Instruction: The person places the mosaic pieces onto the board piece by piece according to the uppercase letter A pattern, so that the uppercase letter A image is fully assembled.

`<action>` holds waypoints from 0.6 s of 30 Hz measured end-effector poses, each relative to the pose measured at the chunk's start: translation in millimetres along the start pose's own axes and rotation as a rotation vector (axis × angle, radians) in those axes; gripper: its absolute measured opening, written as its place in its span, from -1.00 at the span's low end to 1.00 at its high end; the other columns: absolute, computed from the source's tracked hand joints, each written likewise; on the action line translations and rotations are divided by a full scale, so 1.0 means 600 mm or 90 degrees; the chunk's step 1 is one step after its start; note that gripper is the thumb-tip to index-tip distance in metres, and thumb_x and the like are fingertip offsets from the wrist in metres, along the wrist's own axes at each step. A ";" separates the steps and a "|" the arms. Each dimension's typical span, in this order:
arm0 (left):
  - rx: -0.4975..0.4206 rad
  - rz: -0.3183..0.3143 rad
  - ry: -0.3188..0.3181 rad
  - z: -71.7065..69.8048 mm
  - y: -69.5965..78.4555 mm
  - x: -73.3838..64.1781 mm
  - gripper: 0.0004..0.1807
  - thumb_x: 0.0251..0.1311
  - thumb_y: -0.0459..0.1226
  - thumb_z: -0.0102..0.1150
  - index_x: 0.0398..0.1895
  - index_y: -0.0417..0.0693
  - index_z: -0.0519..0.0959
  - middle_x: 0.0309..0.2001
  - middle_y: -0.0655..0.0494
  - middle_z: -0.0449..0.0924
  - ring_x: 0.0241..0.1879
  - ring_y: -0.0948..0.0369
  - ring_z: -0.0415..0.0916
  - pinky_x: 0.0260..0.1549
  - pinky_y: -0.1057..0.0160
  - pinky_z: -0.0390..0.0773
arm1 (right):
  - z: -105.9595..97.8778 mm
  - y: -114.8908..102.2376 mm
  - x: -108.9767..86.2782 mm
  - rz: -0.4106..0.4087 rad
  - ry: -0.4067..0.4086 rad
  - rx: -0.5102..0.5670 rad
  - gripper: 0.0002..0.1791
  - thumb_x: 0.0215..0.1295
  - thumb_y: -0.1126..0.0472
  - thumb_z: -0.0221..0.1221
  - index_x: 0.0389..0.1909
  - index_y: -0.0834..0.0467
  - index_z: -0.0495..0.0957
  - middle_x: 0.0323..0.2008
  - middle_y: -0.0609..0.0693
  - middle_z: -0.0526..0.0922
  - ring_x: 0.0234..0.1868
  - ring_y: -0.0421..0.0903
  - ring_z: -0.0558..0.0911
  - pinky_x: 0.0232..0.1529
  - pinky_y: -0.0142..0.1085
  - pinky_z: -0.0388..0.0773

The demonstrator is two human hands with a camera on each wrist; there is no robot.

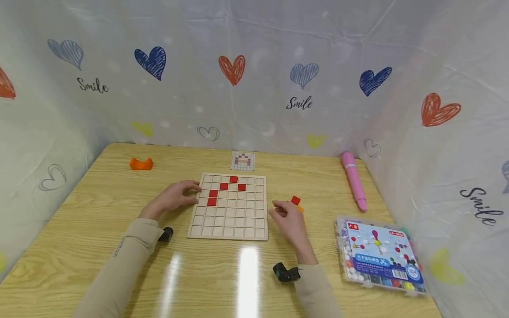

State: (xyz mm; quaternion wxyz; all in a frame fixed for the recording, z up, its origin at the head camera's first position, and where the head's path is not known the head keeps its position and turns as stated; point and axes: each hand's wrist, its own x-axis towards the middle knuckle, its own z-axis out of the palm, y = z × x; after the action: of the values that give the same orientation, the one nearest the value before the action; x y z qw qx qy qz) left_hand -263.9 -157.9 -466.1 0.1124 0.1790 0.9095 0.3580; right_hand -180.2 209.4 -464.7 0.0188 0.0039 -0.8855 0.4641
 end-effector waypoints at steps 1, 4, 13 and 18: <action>0.001 0.000 0.000 0.000 -0.001 0.000 -0.63 0.21 -0.31 0.31 0.09 -0.17 0.58 0.36 -0.17 0.33 0.40 -0.14 0.15 0.40 -0.11 0.11 | -0.009 0.004 0.000 0.007 0.008 -0.003 -0.58 0.32 0.19 0.26 0.16 0.25 0.56 -0.03 0.15 0.61 -0.03 0.04 0.62 0.05 -0.10 0.58; 0.000 0.001 0.001 0.000 -0.001 0.000 -0.63 0.20 -0.30 0.32 0.08 -0.17 0.59 0.36 -0.17 0.33 0.40 -0.14 0.15 0.40 -0.11 0.11 | -0.037 0.011 0.003 0.030 0.028 -0.009 -0.54 0.35 0.16 0.24 0.21 0.26 0.52 0.02 0.19 0.58 0.02 0.09 0.59 0.09 -0.06 0.56; 0.005 0.011 0.003 -0.001 0.002 0.000 -0.63 0.21 -0.31 0.32 0.07 -0.21 0.59 0.34 -0.21 0.34 0.39 -0.16 0.16 0.39 -0.13 0.12 | -0.097 0.038 0.031 0.092 0.046 -0.042 -0.46 0.41 0.04 0.16 0.31 0.21 0.43 0.10 0.22 0.55 0.12 0.13 0.52 0.12 -0.02 0.50; 0.004 0.009 0.003 0.000 0.002 -0.001 -0.63 0.20 -0.31 0.32 0.08 -0.21 0.59 0.34 -0.21 0.34 0.39 -0.16 0.16 0.39 -0.12 0.12 | -0.107 0.060 0.048 0.096 0.021 -0.054 -0.46 0.40 0.08 0.17 0.31 0.23 0.43 0.10 0.25 0.56 0.13 0.16 0.52 0.15 0.01 0.47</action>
State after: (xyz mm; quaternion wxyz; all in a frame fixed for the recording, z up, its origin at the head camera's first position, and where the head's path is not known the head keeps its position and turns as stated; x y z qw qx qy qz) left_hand -263.1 -157.2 -465.3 0.1069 0.1847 0.9096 0.3564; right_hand -207.8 283.0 -457.0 -0.0015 -0.0709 -0.9019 0.4260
